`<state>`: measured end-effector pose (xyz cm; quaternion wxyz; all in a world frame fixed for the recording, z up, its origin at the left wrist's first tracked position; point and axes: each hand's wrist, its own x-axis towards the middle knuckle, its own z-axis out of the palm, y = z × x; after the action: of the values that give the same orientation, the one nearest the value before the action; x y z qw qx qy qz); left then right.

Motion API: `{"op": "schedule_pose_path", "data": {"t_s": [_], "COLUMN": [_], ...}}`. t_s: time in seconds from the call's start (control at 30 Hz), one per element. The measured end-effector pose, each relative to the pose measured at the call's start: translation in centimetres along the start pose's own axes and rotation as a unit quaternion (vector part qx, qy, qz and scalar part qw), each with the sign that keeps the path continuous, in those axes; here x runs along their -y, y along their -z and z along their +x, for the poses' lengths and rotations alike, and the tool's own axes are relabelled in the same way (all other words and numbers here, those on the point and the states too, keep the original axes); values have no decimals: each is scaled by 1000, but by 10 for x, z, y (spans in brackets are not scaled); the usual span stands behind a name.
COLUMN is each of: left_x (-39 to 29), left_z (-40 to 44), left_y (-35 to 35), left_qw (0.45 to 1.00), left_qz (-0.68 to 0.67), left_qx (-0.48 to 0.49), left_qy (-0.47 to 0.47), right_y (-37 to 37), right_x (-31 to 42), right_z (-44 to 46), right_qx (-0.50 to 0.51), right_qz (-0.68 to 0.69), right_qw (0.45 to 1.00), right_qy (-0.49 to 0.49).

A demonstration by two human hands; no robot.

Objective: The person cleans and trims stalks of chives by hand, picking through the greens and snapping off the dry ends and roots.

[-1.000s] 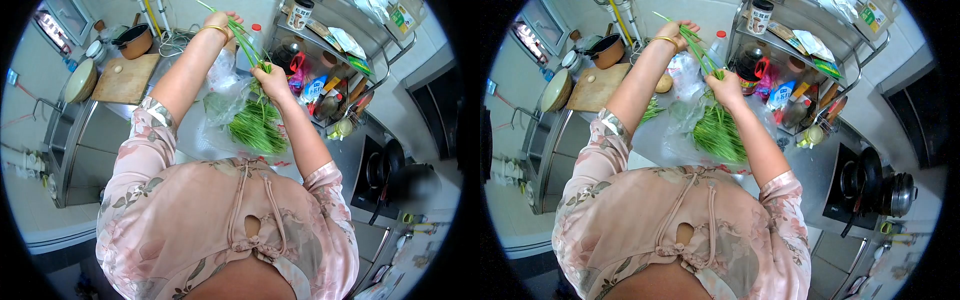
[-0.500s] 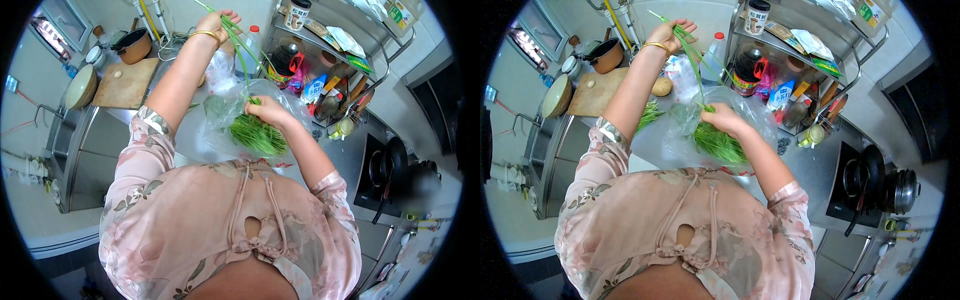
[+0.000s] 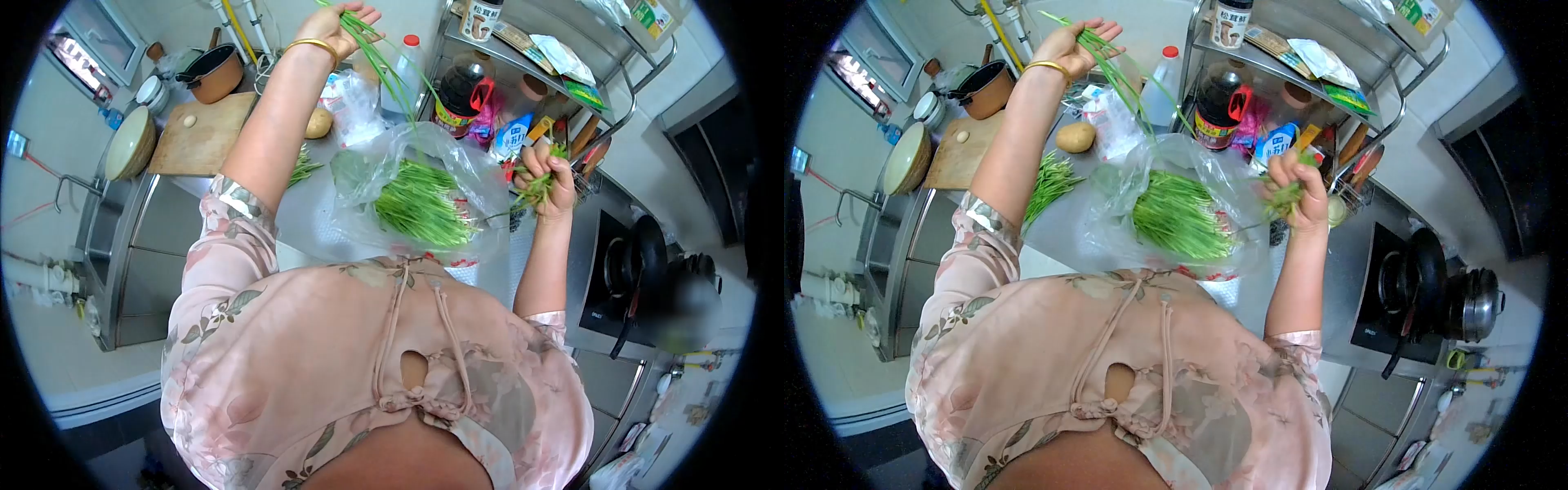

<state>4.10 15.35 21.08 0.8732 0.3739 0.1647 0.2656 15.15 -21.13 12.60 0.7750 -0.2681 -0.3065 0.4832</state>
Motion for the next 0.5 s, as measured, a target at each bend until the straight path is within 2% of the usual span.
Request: {"op": "schedule_pose_path", "data": {"t_s": [0.13,0.23,0.3,0.4,0.47,0.5], "left_x": [-7,-3,-2,0,1,0], "left_z": [-5,-2,1,-2,-13,-6], "left_y": [6,7,5,1,-10,-1], "left_qw": [1000,1000,1000,1000,1000,999], "left_qz": [-2,-8,-5,4,11,-24], "left_qx": [0,11,23,15,-25,-7], "left_qy": [-8,2,6,5,6,30], "right_y": [-2,-41,-63,-75,-75,-72], "right_x": [-6,-20,-28,-52,-62,-68], "right_z": [0,24,46,77,90,96], "right_qx": [-56,-119,-96,-117,-116,-115], "right_qz": [19,-126,-252,-413,-466,-491], "right_qw": [998,982,957,902,875,861], "right_qy": [4,-73,-112,-56,-64,-70]}}
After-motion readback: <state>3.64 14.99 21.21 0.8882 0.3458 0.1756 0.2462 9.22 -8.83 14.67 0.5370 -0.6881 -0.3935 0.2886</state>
